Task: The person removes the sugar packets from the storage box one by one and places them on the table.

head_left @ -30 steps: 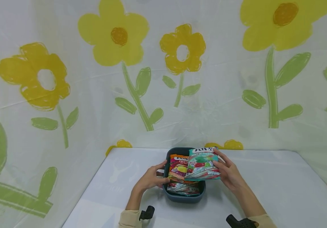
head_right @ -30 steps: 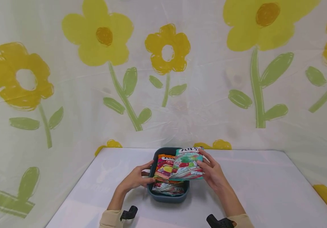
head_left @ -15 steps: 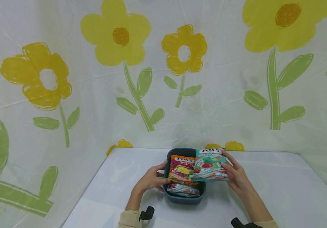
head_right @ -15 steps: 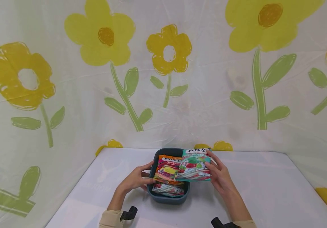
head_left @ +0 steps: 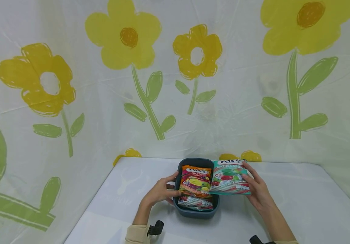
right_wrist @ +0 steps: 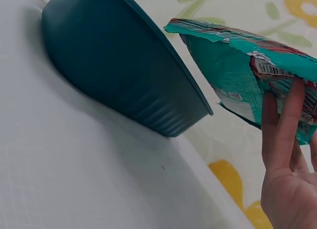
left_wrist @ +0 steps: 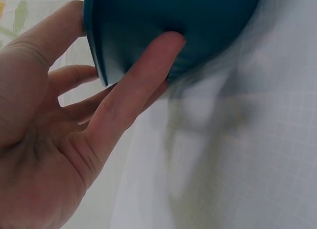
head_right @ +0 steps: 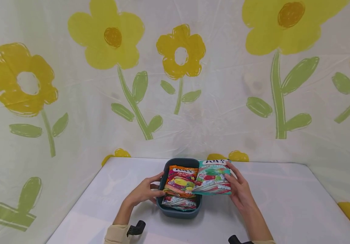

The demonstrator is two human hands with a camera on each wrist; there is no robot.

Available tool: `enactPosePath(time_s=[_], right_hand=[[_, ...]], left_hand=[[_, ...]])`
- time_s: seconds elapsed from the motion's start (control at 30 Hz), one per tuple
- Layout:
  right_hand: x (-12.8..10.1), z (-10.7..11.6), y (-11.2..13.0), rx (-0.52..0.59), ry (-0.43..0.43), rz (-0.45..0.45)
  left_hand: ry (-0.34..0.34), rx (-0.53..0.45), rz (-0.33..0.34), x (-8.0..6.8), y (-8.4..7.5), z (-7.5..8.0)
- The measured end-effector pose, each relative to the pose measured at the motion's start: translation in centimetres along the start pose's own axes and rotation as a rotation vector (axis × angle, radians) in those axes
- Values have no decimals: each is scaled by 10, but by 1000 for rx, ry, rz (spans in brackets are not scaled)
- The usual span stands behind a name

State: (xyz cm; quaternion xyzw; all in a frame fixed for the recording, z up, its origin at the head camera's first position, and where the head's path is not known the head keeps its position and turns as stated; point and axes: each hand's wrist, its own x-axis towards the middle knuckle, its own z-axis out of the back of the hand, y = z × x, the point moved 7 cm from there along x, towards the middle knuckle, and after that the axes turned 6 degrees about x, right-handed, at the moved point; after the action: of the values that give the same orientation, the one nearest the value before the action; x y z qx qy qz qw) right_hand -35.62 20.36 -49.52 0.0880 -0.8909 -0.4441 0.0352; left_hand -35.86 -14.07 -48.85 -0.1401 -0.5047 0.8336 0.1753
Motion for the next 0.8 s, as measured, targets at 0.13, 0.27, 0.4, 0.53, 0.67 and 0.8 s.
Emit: enactPosePath(time_s=[0.13,0.27,0.4,0.53,0.67,0.8], right_hand=[[-2,2,3,61,28,15],[-3,4,8,93,52,31],[-3,5,13,134,76,50],[-3,9,16,185,88,65],[-3,12,16,195,79,66],[-3,15,14,186,71,58]], left_hand=[[-3,11,8,-1,0,-1],[-8,25,9,-1,-1,0],[-5,22,5,0,-2,1],[-1,11,1,2,-2,1],[-4,14,8,2,0,0],[-14,27,19,1,1,0]])
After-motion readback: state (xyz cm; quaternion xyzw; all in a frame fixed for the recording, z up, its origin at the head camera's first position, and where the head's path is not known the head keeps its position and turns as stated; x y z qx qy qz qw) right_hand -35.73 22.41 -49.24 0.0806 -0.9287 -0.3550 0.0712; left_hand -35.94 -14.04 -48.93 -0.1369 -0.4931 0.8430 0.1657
